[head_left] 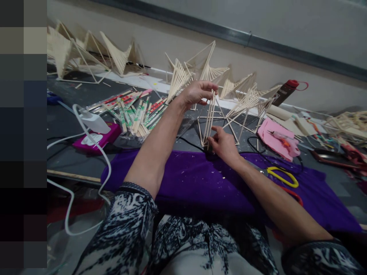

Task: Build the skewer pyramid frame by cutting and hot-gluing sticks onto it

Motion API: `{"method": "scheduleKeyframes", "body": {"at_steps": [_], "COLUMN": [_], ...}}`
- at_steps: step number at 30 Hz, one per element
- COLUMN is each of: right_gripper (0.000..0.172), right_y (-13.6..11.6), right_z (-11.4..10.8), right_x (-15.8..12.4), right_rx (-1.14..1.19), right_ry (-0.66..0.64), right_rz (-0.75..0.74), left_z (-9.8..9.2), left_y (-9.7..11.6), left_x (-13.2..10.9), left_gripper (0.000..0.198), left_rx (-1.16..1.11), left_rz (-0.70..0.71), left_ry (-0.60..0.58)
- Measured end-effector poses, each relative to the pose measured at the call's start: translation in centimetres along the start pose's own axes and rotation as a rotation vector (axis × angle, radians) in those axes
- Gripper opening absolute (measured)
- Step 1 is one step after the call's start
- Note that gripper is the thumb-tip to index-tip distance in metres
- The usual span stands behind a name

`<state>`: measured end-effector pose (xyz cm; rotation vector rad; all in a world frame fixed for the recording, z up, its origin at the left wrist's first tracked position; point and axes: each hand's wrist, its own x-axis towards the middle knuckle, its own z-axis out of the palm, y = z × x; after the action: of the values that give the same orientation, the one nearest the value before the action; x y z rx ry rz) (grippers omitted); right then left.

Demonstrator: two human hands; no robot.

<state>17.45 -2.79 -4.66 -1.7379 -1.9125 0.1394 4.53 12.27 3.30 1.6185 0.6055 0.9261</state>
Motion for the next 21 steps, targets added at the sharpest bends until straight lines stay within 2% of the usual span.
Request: {"method": "scheduleKeyframes", "body": {"at_steps": [21], "right_gripper": [0.043], "right_y": [-0.61], "right_z": [-0.35], "right_x": [0.05], "right_rx": [-0.139], "right_ry": [-0.028], "right_rz": [0.044], "left_z": [-0.49], "left_y": [-0.08], "left_x": [0.04], "left_gripper": [0.037], "left_rx": [0.045], "left_rz": [-0.006], "left_ry": [-0.051]}}
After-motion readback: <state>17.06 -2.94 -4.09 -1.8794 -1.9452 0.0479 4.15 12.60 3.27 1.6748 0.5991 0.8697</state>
